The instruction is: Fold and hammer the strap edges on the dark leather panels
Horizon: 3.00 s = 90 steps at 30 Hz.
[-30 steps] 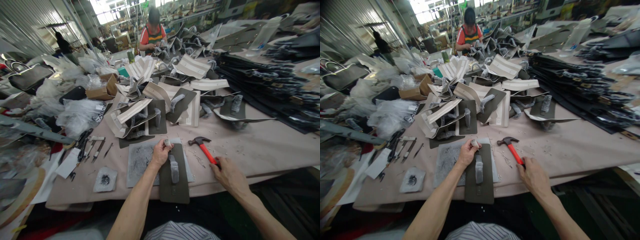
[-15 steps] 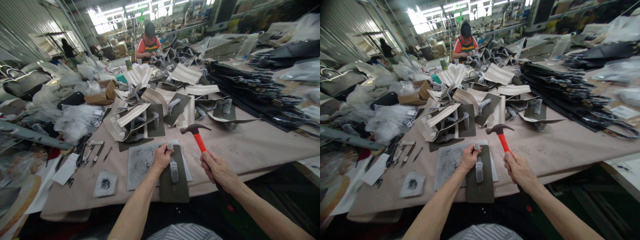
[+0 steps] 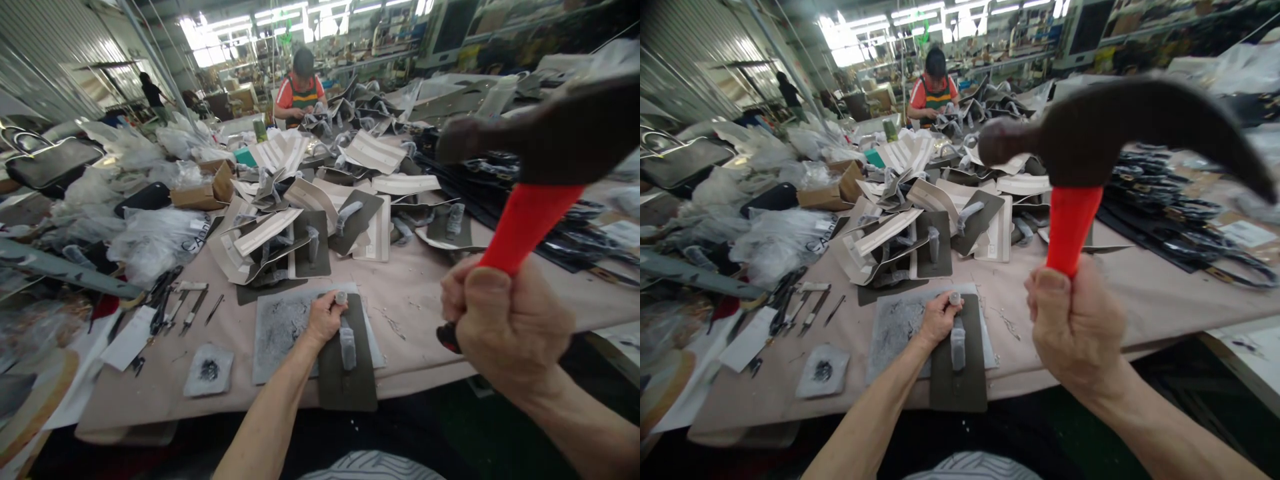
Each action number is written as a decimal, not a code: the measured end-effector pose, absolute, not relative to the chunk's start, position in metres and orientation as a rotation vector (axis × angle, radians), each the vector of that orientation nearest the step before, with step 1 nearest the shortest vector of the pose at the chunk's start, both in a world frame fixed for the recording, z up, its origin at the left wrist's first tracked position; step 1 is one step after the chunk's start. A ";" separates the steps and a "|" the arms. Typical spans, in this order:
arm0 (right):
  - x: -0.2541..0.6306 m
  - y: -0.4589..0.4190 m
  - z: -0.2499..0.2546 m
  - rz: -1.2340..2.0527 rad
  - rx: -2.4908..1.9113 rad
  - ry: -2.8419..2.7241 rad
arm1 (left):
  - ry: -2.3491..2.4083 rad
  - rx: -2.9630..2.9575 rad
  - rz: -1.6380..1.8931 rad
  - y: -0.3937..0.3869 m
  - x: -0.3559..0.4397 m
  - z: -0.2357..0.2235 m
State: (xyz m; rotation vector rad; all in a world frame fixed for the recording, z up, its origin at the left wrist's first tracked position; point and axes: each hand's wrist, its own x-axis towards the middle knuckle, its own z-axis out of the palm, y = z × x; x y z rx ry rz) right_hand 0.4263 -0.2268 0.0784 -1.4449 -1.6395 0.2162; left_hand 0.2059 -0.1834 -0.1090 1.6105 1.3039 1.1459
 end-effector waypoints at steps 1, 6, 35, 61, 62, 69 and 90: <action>0.425 -0.229 0.067 0.223 -1.473 -1.705 | 1.300 1.611 1.142 -0.183 0.206 -0.110; 0.438 -0.234 0.006 0.606 -1.892 -2.328 | 1.315 1.622 1.130 -0.184 0.206 -0.112; 0.345 -0.244 -0.002 0.117 -1.556 -2.607 | 1.232 0.842 1.813 -0.166 0.179 -0.027; 0.445 -0.240 -0.083 0.118 -2.109 -2.080 | 1.329 1.172 1.277 -0.188 0.198 -0.107; 0.456 -0.241 -0.087 0.097 -2.164 -2.126 | 1.336 1.181 1.269 -0.188 0.198 -0.107; 0.472 -0.244 -0.096 0.321 -2.284 -2.179 | 1.368 1.195 1.255 -0.188 0.199 -0.105; 0.422 -0.233 0.011 0.630 -1.612 -1.982 | 1.416 1.723 1.103 -0.194 0.199 -0.104</action>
